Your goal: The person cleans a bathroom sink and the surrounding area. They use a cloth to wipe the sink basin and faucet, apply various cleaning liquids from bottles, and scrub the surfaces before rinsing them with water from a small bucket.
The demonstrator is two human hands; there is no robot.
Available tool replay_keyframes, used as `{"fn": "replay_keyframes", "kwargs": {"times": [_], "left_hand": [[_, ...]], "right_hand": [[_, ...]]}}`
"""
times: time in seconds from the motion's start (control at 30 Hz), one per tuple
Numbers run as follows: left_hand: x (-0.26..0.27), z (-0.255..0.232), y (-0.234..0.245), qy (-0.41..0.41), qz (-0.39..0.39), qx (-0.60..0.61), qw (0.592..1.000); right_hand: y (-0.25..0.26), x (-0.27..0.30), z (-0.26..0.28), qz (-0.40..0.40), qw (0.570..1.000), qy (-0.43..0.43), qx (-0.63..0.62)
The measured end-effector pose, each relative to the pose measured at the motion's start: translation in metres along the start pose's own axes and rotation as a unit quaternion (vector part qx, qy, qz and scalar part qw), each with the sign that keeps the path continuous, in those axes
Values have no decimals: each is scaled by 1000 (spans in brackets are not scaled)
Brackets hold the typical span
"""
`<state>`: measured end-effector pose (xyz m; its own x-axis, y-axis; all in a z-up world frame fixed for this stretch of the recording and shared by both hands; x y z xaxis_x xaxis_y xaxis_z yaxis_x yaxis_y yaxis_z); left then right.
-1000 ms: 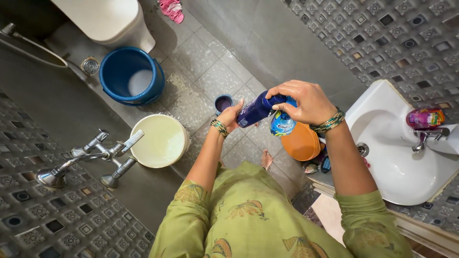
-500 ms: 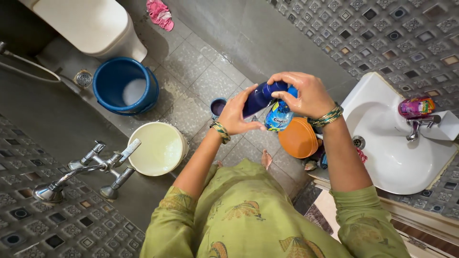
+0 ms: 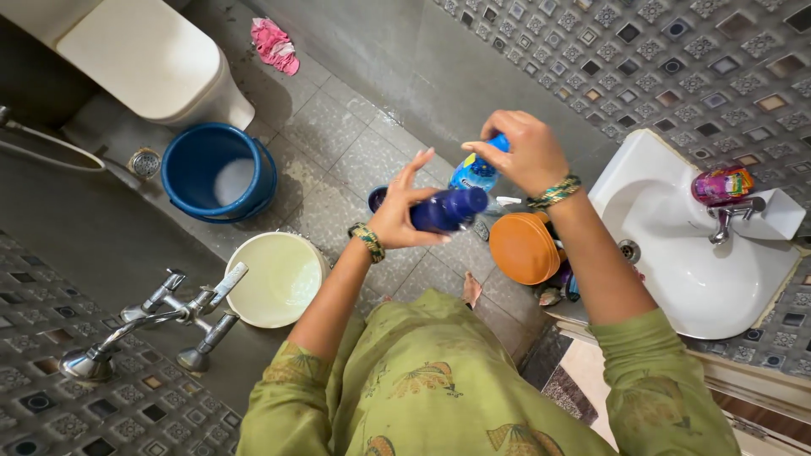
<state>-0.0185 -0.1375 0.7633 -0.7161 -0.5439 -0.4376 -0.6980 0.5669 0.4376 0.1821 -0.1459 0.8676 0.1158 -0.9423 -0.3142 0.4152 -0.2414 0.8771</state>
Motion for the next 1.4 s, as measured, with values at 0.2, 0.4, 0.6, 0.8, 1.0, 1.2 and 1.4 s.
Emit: {"fn": "replay_keyframes", "kwargs": {"times": [0.2, 0.4, 0.6, 0.8, 1.0, 1.2, 1.4], "left_hand": [[-18, -14, -20, 13, 58, 143, 988], [-14, -32, 7, 3, 10, 98, 995], [4, -40, 13, 6, -6, 90, 996], [20, -26, 4, 34, 31, 62, 997], [28, -10, -24, 45, 99, 26, 994], [-14, -45, 60, 21, -103, 46, 993], [-27, -72, 171, -87, -358, 253, 894]], "right_hand": [[-12, -15, 23, 92, 989, -47, -103], [92, -3, 1, -3, 949, -72, -306], [-48, 79, -57, -10, 853, -218, -475], [-125, 93, -37, 183, 931, -208, -235], [-62, 56, -6, 189, 926, -143, -293], [50, 25, -3, -22, 986, -130, -103], [154, 48, -97, -249, 685, -94, -677]]}}
Point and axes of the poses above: each hand's wrist, its own x-axis away from the middle knuckle, its own y-axis out of the back of the hand, z = x × y, the point moved 6 cm from there along -x, towards the middle knuckle, and after that the axes turned 4 degrees about x, right-handed, at the moved point
